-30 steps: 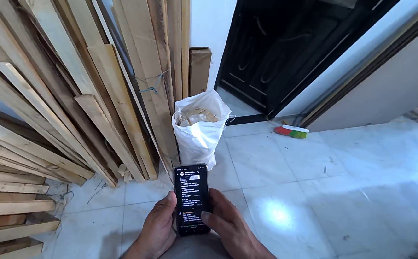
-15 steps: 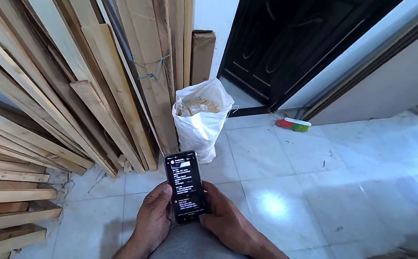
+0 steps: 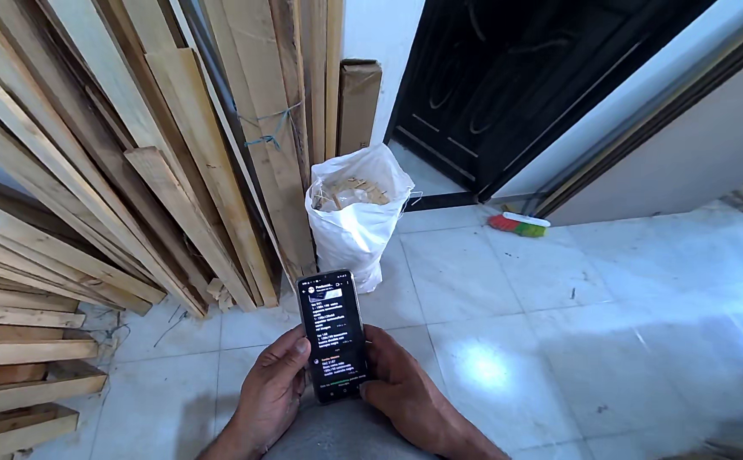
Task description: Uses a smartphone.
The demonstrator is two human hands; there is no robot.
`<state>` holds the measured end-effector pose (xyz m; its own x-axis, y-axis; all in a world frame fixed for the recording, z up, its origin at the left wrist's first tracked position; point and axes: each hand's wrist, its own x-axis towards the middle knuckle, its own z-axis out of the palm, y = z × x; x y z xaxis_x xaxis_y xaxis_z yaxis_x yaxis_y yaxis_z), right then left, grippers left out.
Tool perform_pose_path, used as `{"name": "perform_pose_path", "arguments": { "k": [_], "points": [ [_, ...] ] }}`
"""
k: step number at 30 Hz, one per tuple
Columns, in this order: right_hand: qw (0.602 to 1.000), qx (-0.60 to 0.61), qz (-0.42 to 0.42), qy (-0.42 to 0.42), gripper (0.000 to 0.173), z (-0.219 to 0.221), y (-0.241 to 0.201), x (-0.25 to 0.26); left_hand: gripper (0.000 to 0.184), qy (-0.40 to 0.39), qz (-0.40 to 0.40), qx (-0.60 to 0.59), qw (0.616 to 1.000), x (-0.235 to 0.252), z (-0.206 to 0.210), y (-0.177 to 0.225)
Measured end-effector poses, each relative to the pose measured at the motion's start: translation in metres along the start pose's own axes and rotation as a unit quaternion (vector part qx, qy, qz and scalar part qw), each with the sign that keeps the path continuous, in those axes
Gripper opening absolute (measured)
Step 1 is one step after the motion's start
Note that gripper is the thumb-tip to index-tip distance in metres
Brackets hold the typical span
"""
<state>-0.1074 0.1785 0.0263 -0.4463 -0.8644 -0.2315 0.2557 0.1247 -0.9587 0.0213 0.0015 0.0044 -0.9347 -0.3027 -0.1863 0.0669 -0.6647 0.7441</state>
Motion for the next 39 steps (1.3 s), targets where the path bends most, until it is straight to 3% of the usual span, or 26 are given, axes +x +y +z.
{"name": "perform_pose_path", "arguments": {
  "k": [3, 7, 14, 18, 23, 28, 36, 39],
  "points": [
    [1.000, 0.005, -0.002, 0.003, 0.064, 0.000, 0.000, -0.001, 0.037, -0.043, 0.012, 0.000, 0.999, 0.000, -0.005, -0.001],
    [1.000, 0.009, -0.009, 0.007, 0.060, -0.001, 0.002, -0.001, 0.051, -0.102, 0.026, 0.018, 0.994, 0.001, -0.009, -0.001],
    [1.000, 0.008, -0.013, 0.021, 0.049, -0.001, 0.006, -0.001, 0.054, -0.112, 0.025, 0.026, 0.993, 0.001, -0.011, -0.003],
    [0.996, -0.007, -0.036, 0.079, 0.041, 0.001, 0.006, 0.002, 0.055, -0.110, 0.024, 0.054, 0.992, 0.001, -0.011, -0.005],
    [0.984, 0.027, -0.082, 0.155, 0.041, 0.002, -0.015, 0.025, 0.056, -0.121, 0.019, 0.081, 0.989, 0.001, -0.007, -0.007],
    [0.972, 0.014, -0.025, 0.231, 0.050, 0.010, -0.038, 0.040, 0.061, -0.113, 0.019, 0.152, 0.982, -0.001, 0.004, -0.004],
    [0.961, -0.046, 0.028, 0.272, 0.056, 0.018, -0.036, 0.047, 0.063, -0.093, 0.012, 0.178, 0.979, -0.005, 0.006, -0.003],
    [0.965, -0.033, 0.013, 0.258, 0.061, 0.016, -0.033, 0.045, 0.063, -0.092, 0.011, 0.155, 0.984, -0.003, 0.004, -0.005]
  ]
}}
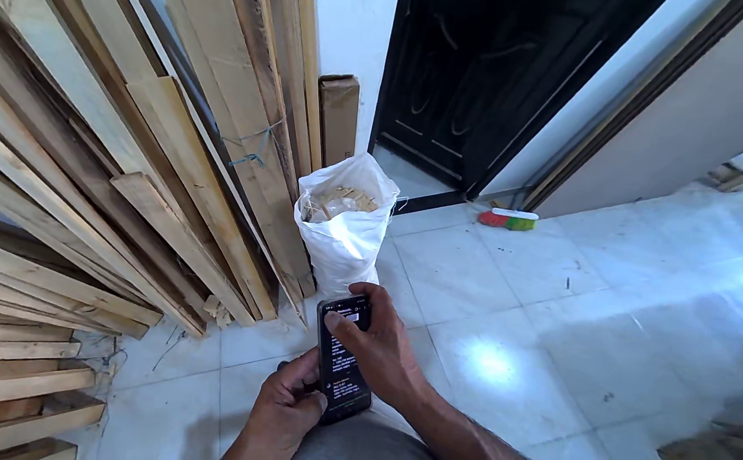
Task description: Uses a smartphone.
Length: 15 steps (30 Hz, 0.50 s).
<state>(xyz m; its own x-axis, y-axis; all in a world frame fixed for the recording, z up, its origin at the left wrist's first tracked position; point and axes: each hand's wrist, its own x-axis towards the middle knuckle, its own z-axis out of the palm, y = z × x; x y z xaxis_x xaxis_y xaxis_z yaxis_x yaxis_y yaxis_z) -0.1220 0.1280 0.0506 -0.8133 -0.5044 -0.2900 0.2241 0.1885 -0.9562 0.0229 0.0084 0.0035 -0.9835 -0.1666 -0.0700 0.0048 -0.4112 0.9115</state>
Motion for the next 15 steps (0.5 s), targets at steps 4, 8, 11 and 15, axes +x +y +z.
{"name": "perform_pose_path", "arguments": {
  "k": [4, 8, 11, 15],
  "points": [
    [0.994, 0.066, -0.057, -0.073, 0.058, -0.012, 0.016, -0.006, 0.060, -0.017, 0.013, -0.059, 0.998, 0.002, -0.008, -0.008],
    [0.988, 0.062, -0.071, -0.121, 0.038, -0.022, 0.033, -0.016, 0.060, -0.006, 0.002, -0.120, 0.993, 0.002, -0.012, -0.012],
    [0.986, 0.056, -0.062, -0.146, 0.038, -0.028, 0.041, -0.022, 0.060, 0.013, -0.004, -0.138, 0.990, 0.003, -0.011, -0.010],
    [0.984, 0.054, -0.056, -0.159, 0.038, -0.031, 0.045, -0.025, 0.059, 0.028, -0.005, -0.139, 0.990, 0.004, -0.009, -0.010]
  ]
}}
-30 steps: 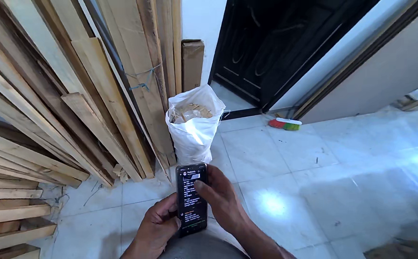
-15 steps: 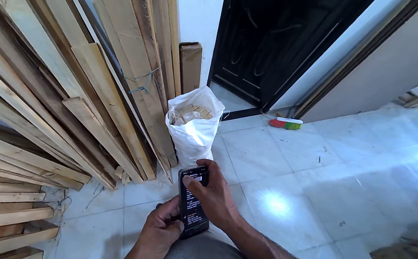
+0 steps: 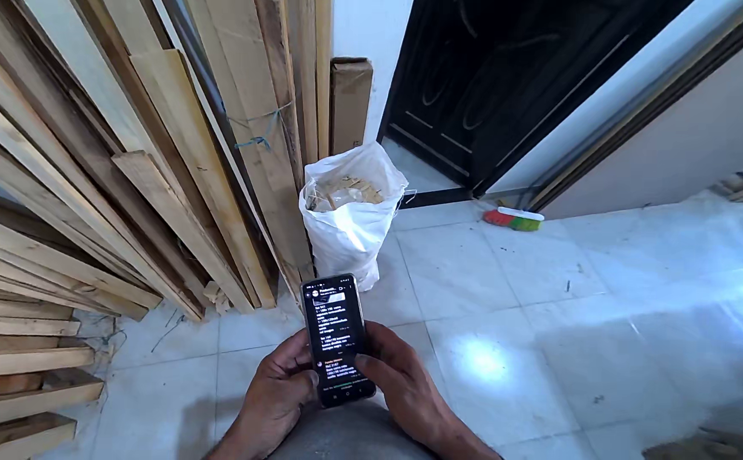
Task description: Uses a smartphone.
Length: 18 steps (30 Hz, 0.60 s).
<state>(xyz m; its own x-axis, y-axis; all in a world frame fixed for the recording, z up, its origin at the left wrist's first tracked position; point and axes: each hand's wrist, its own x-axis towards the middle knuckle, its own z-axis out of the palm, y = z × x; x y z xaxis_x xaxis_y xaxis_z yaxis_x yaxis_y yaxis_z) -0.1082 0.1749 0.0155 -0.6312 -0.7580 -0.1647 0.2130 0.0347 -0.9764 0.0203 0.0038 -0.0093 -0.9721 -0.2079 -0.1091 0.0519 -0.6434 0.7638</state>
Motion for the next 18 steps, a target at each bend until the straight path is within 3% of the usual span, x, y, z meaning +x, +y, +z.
{"name": "perform_pose_path", "arguments": {
  "k": [18],
  "points": [
    [1.000, -0.002, 0.001, -0.017, 0.041, 0.0029, -0.0034, 0.0010, 0.055, -0.003, 0.011, 0.006, 1.000, -0.0022, 0.0006, 0.0042]
  ]
}}
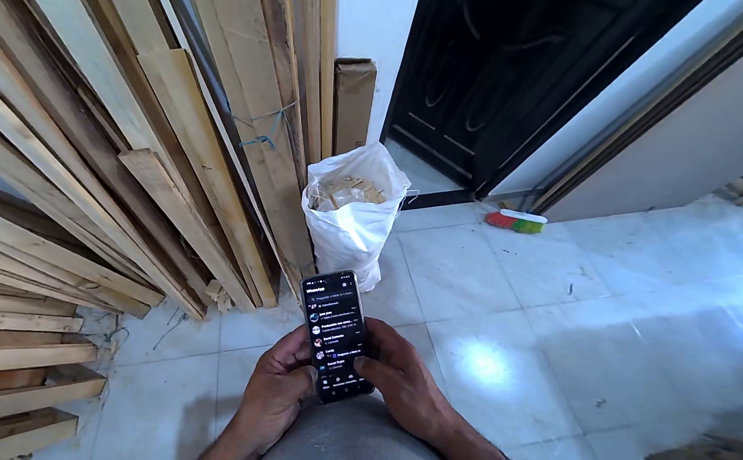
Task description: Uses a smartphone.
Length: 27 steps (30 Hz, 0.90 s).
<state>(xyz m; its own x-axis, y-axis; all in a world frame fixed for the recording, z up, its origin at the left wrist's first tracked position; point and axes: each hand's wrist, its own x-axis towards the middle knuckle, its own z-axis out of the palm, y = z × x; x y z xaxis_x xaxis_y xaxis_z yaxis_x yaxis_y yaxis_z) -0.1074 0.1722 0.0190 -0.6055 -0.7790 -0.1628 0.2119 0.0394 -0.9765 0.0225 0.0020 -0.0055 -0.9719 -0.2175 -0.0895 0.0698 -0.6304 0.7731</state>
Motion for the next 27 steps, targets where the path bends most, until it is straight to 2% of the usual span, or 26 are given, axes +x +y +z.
{"name": "perform_pose_path", "arguments": {
  "k": [4, 12, 15, 17, 19, 21, 23, 27],
  "points": [
    [1.000, -0.002, -0.001, 0.005, 0.039, 0.001, -0.002, 0.001, 0.054, -0.008, 0.003, 0.006, 1.000, 0.001, 0.000, 0.000],
    [0.997, -0.012, 0.003, 0.075, 0.027, 0.002, -0.013, 0.019, 0.055, -0.029, 0.005, 0.039, 0.999, 0.003, -0.001, 0.000],
    [0.991, -0.086, 0.060, 0.083, 0.026, 0.006, -0.019, 0.023, 0.055, -0.035, 0.008, 0.039, 0.999, 0.003, -0.001, 0.000],
    [0.969, -0.207, 0.130, 0.029, 0.057, 0.006, -0.028, 0.019, 0.056, -0.021, 0.006, 0.039, 0.999, 0.002, -0.001, 0.000],
    [0.947, -0.280, 0.154, -0.034, 0.088, 0.006, -0.032, 0.013, 0.056, 0.001, 0.004, 0.037, 0.999, 0.000, -0.001, 0.000],
    [0.945, -0.285, 0.146, -0.061, 0.100, 0.005, -0.026, 0.006, 0.056, 0.012, 0.005, 0.029, 1.000, 0.000, -0.002, 0.001],
    [0.962, -0.238, 0.116, -0.060, 0.093, 0.002, -0.017, 0.002, 0.056, 0.014, 0.006, 0.023, 1.000, -0.001, -0.002, 0.000],
    [0.983, -0.159, 0.086, -0.021, 0.068, 0.001, -0.010, 0.005, 0.055, 0.003, 0.003, 0.022, 1.000, 0.001, -0.003, -0.002]
  ]
}}
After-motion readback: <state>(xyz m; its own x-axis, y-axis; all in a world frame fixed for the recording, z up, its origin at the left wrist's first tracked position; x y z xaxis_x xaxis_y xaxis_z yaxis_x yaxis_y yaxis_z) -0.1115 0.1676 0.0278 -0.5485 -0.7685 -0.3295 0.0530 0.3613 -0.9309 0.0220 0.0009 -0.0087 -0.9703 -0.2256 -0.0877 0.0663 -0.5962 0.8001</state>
